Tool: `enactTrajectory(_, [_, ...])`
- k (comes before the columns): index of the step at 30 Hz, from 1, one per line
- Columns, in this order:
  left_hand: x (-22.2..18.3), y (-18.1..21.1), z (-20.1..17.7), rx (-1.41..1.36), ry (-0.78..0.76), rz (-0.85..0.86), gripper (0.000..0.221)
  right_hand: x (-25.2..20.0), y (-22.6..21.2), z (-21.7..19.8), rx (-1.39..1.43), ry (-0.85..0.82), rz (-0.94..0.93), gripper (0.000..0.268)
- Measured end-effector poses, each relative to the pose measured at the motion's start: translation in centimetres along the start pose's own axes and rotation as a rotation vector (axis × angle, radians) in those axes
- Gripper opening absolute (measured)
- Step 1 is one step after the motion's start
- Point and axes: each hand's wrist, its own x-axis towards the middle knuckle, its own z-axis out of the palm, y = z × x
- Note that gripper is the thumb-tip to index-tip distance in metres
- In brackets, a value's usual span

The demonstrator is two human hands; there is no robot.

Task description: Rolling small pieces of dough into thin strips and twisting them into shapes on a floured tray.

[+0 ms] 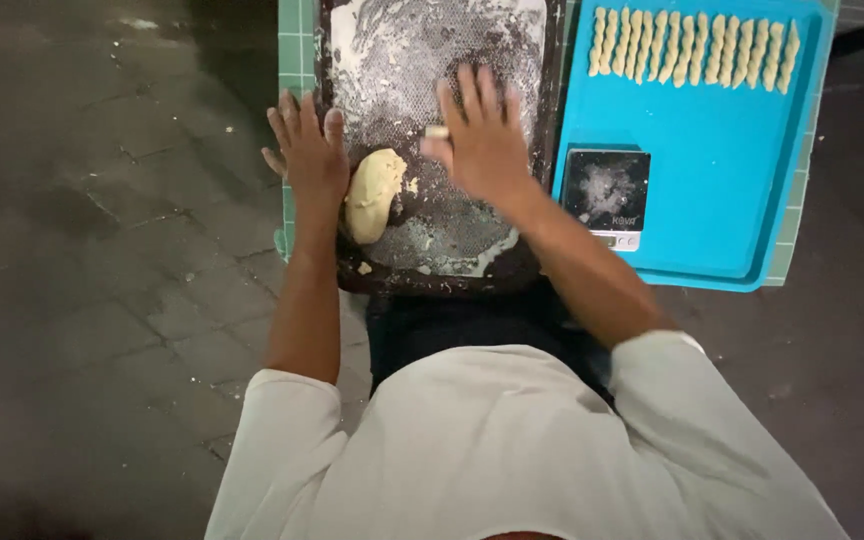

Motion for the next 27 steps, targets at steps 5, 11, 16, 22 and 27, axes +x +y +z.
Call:
enactTrajectory(5, [0.0,-0.1,0.1,-0.045,0.013,0.027,0.083,5.2,1.9,-1.1,-0.018,0.151,0.085,0.077])
enactTrajectory(11, [0.5,0.0,0.3,-0.03,0.013,-0.008,0.086,-4.6,-2.6,-0.2,-0.118,-0.15,0.034,0.091])
enactTrajectory(16, [0.1,-0.2,0.3,-0.022,0.004,0.015,0.078,-4.9,-1.6,3.8,-0.071,-0.091,0.003,0.091])
enactTrajectory(22, [0.0,-0.2,0.2,-0.034,0.037,0.026,0.075,3.2,1.7,0.4,-0.057,0.093,0.029,0.082])
enactTrajectory(27, [0.4,-0.6,0.6,-0.033,0.035,0.044,0.076,1.5,1.1,0.7,-0.092,0.068,0.052,0.091])
